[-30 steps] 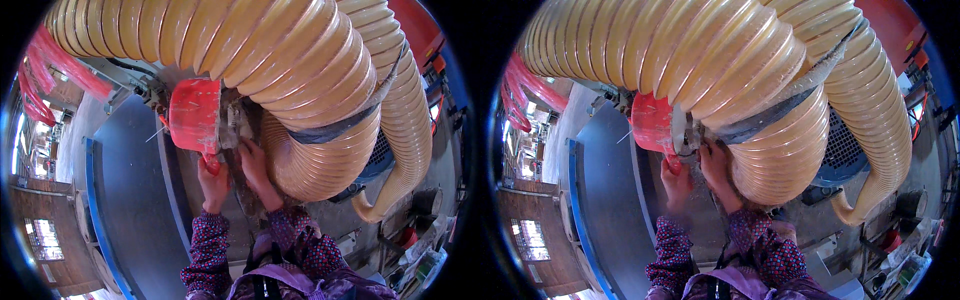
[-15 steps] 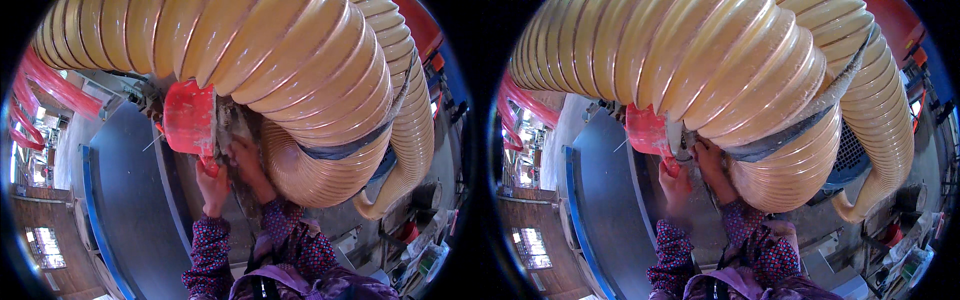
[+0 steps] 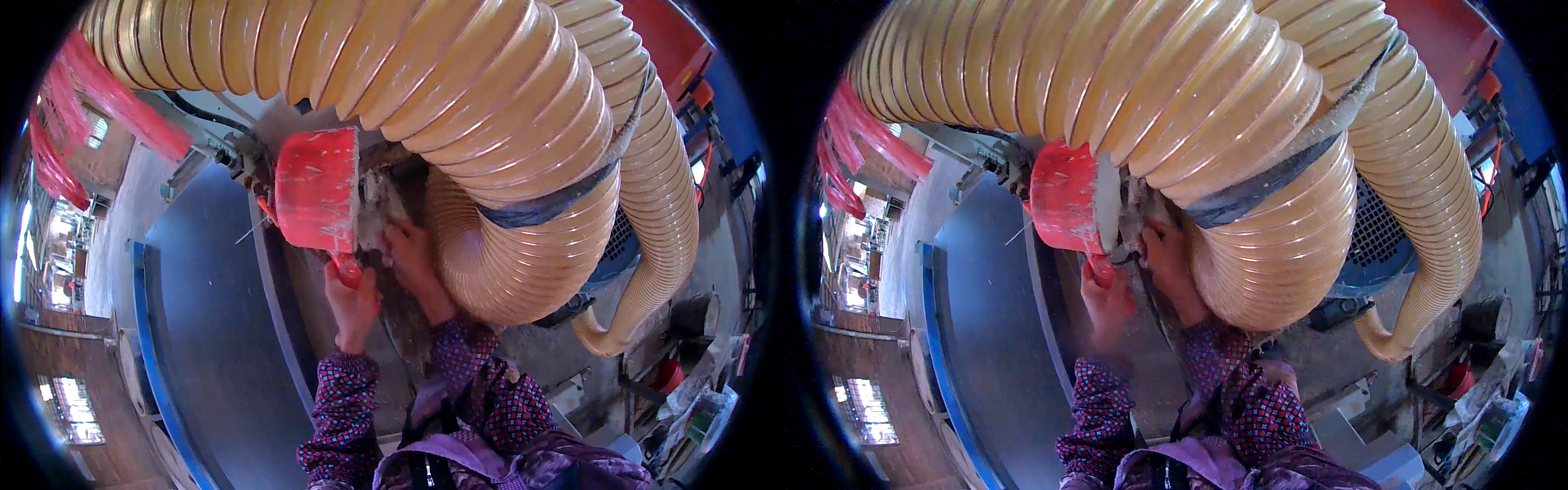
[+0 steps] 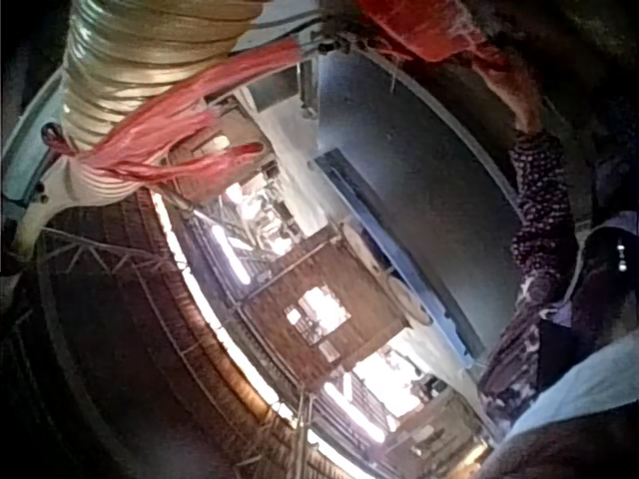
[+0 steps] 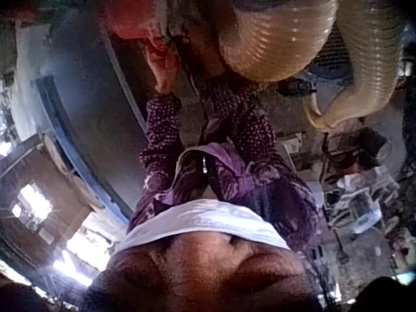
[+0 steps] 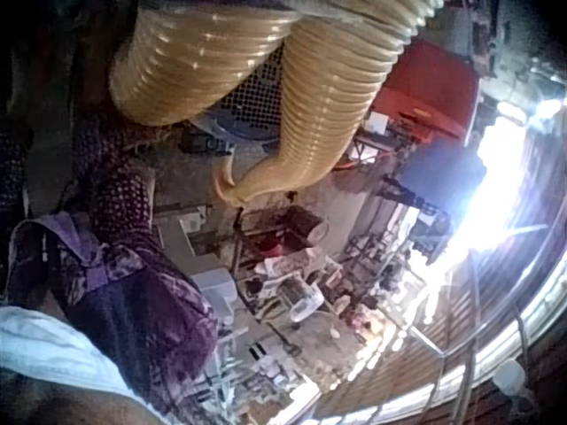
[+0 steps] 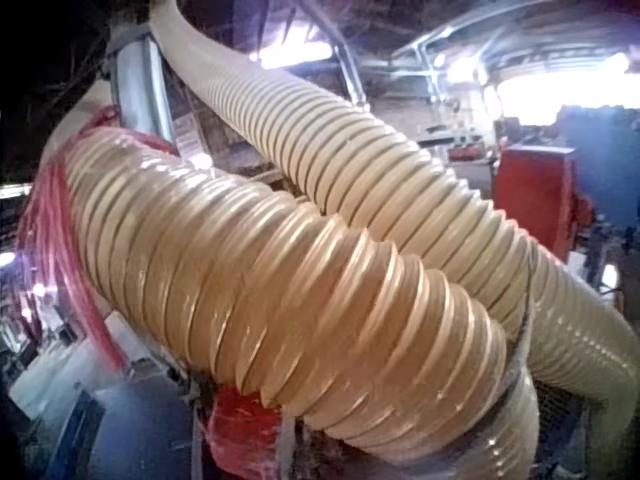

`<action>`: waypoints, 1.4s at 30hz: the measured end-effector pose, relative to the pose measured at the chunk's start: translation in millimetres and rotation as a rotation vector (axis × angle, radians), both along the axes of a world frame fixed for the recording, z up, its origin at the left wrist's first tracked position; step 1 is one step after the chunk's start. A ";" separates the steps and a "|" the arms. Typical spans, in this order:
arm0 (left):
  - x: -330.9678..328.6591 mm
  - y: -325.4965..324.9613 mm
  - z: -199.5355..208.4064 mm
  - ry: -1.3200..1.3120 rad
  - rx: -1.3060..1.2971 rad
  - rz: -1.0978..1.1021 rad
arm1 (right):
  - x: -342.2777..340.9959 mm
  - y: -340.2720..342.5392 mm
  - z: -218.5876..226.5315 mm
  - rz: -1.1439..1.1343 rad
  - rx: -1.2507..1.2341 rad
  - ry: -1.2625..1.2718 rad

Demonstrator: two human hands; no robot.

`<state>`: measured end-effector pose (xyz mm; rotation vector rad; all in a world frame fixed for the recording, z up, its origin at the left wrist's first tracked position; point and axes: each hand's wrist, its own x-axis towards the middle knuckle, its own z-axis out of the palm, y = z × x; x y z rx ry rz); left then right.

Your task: The person applies a white paste to a machine's intake area using a red scoop and a metal scraper. They repeatedly scoop the paste from a bucket, apply it to the machine, and scrape the surface to spread the material.

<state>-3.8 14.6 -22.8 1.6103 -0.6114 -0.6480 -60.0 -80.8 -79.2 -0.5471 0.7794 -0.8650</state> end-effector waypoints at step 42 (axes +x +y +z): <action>2.2 -2.8 -0.3 -0.014 0.055 -0.056 | -4.7 6.4 0.3 0.009 -0.225 0.252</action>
